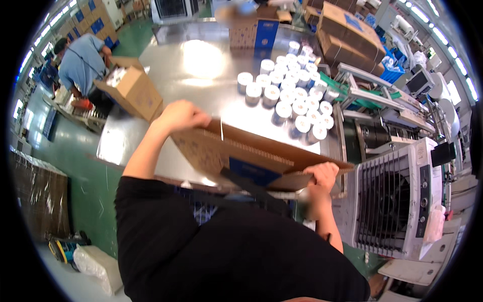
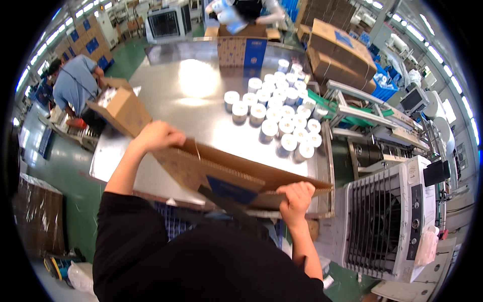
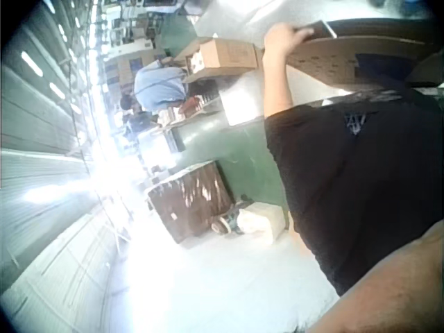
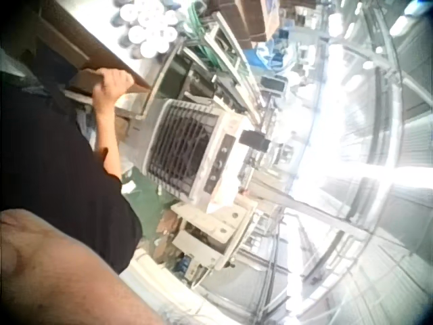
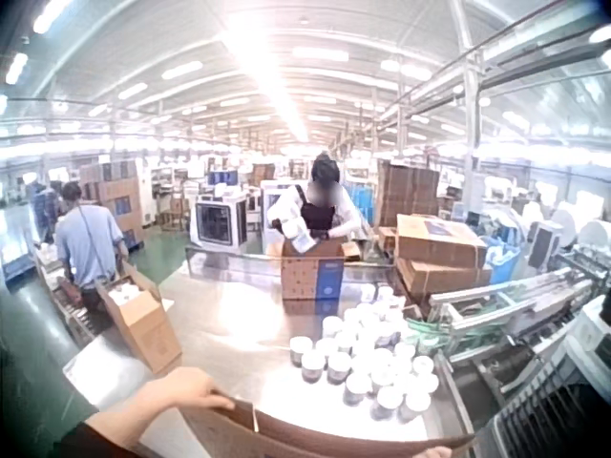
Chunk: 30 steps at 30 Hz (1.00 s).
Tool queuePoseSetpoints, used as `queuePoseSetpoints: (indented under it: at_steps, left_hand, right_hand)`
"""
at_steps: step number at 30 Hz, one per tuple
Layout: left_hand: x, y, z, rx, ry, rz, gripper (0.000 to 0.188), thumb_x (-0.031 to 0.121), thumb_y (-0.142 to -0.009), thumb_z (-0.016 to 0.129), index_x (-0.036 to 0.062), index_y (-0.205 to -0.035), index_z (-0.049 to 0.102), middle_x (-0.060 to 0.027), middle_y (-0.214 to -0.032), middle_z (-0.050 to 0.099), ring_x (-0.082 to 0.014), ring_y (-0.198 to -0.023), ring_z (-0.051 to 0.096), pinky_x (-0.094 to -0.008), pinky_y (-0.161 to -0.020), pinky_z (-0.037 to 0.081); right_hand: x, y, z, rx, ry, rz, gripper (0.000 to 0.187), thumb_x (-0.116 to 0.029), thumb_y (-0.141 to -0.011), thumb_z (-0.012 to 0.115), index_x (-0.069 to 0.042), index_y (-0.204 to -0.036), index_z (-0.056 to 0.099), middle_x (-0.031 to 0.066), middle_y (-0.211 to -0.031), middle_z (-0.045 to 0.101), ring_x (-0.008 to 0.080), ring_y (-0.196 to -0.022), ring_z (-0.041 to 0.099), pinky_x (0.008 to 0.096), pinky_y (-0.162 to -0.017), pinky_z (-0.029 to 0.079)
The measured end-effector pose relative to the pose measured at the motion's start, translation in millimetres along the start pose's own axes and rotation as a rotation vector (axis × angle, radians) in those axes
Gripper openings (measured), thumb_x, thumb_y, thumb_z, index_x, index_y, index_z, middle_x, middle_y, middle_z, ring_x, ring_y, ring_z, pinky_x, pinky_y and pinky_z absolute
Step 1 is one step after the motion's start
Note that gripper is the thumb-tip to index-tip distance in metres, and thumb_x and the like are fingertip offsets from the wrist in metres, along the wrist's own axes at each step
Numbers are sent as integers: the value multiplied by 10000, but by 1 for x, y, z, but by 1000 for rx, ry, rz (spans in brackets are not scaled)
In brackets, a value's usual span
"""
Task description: The person places rolls into a cardboard box on a metal table, then folds a flat cardboard piece into a new box and continues packing rolls from the table into the box.
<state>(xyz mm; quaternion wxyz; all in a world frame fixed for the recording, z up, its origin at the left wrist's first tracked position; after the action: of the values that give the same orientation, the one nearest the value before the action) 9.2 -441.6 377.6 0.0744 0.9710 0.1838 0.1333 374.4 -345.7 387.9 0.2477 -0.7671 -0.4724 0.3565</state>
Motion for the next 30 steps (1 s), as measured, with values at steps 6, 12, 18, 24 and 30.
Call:
queuePoseSetpoints:
  at_steps: [6, 12, 18, 24, 30]
  left_hand:
    - [-32, 14, -25, -148, -494, -22, 477, 517, -717, 639, 44, -672, 689, -169, -695, 639, -347, -706, 625, -417, -651, 500]
    - [5, -34, -5, -59, -454, -154, 372, 361, -780, 502, 41, -751, 690, -175, -806, 663, -338, -787, 644, -415, -702, 509]
    - [54, -5, 91, -855, -189, 250, 926, 744, -821, 300, -107, -1006, 615, -336, -1108, 546, -393, -1099, 515, -406, -955, 382]
    - [89, 59, 88, -685, -49, 489, 677, 633, -892, 322, 56, -992, 661, -208, -974, 638, -363, -931, 597, -431, -850, 453]
    - [63, -64, 147, -229, -7, 403, 576, 533, -913, 377, 75, -717, 666, -161, -711, 632, -368, -653, 582, -440, -602, 471]
  right_hand:
    - [27, -27, 6, -169, -223, -47, 201, 69, -496, 524, -132, -491, 520, -10, -523, 498, 178, -569, 457, 307, -682, 305]
    - [12, -25, 141, -972, -601, -345, 71, -24, -590, 552, -84, -583, 588, 78, -607, 559, 266, -647, 518, 367, -743, 393]
    - [53, 19, 192, -1283, -39, -229, 187, -153, -731, 530, -49, -719, 685, 204, -770, 638, 399, -747, 608, 460, -709, 481]
    - [95, -23, 132, -449, -567, 278, 186, -24, -750, 553, -44, -912, 644, 94, -916, 625, 242, -824, 609, 349, -731, 496]
    - [212, 36, 79, -56, -268, 930, 449, -236, -817, 659, -33, -1196, 529, 109, -1012, 617, 175, -894, 575, 312, -793, 458]
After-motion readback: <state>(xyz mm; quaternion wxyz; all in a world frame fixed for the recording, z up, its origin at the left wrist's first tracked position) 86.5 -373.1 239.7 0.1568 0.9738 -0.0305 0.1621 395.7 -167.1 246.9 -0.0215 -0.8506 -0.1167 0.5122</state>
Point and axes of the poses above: each hand's wrist, its own y-axis away from the middle knuckle, its own z-axis out of the palm, x = y × z, the point moved 8 cm from there along -y, towards the middle knuckle
